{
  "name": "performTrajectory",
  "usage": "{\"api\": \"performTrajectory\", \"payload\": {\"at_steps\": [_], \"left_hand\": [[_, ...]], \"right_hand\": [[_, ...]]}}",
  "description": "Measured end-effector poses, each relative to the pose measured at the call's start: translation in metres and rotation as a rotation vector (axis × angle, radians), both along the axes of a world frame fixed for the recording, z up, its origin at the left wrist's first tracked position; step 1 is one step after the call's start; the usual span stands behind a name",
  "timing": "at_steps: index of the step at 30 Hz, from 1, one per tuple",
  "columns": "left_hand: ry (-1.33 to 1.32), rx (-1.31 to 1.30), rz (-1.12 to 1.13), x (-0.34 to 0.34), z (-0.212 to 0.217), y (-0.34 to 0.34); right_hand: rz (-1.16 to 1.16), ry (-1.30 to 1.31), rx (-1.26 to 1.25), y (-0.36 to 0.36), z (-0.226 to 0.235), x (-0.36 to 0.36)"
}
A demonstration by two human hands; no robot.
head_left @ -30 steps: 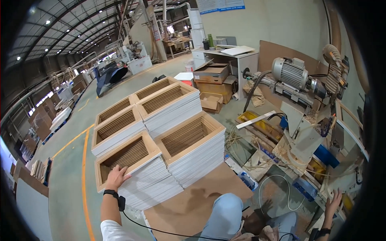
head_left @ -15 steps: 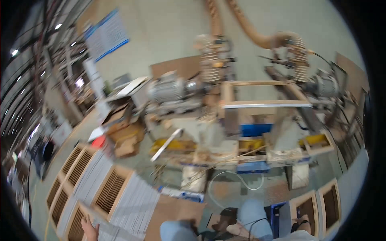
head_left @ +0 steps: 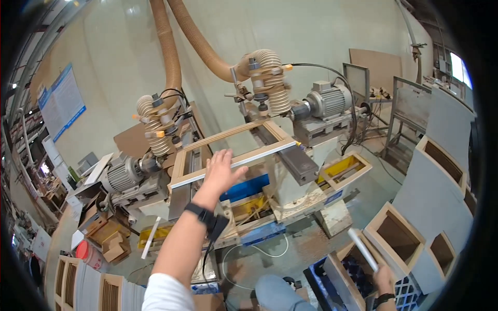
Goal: Placing wooden frames into an industrial machine for processing and stacking them.
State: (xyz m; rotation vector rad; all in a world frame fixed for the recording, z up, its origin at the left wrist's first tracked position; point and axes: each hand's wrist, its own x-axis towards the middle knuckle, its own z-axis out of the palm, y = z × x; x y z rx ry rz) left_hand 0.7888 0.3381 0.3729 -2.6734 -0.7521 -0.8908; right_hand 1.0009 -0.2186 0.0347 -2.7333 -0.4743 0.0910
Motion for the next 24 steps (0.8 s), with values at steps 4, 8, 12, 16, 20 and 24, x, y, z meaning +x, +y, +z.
{"api": "performTrajectory", "payload": {"at_steps": [4,8,12,16,20,24], "left_hand": [[0.216,-0.136,0.196,0.013,-0.009,0.017],[0.358,-0.312,-0.048,-0.012,0.019,-0.049],[0.450,-0.350,-0.157,-0.074,0.011,-0.144],[0.321,-0.306,-0.221,-0.173,-0.040,-0.223],[0.334,-0.357,-0.088,-0.290,-0.069,-0.246],[0.455,-0.473,0.260,-0.409,-0.094,-0.257]], "right_hand": [[-0.081,0.231,0.653,0.011,0.164,0.015],[0.334,-0.226,0.617,0.078,0.290,0.005],[0.878,-0.709,0.449,0.218,0.387,-0.028],[1.146,-0.840,0.318,0.343,0.405,-0.075],[1.199,-0.929,0.192,0.449,0.352,-0.092],[1.041,-0.864,0.125,0.503,0.325,-0.072]]}}
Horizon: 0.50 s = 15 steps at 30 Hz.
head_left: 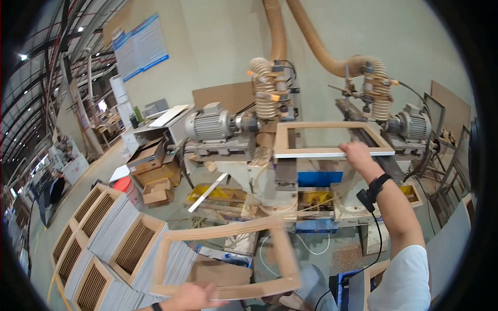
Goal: Placing wooden frames into an industrial machine for processing and stacking them.
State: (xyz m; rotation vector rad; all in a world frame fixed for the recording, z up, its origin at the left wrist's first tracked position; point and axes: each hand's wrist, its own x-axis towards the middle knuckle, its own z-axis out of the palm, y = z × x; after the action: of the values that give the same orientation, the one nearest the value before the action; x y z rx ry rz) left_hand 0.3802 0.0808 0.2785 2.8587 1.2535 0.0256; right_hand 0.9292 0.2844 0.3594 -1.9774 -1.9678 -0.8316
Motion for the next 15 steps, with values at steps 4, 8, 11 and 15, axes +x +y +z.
{"api": "performTrajectory", "payload": {"at_steps": [4,8,11,15], "left_hand": [[0.004,-0.072,0.249,-0.092,-0.003,-0.033],[-0.046,-0.085,0.778,-0.145,-0.006,-0.101],[-0.128,0.005,0.908,-0.167,-0.026,-0.131],[-0.168,0.090,1.043,-0.182,-0.032,-0.149]], "right_hand": [[0.045,0.094,-0.023,0.015,-0.006,0.020],[0.054,0.142,-0.014,0.003,-0.014,0.003],[0.022,0.121,-0.013,0.009,-0.015,0.019],[0.077,0.131,0.006,0.012,-0.009,0.014]]}}
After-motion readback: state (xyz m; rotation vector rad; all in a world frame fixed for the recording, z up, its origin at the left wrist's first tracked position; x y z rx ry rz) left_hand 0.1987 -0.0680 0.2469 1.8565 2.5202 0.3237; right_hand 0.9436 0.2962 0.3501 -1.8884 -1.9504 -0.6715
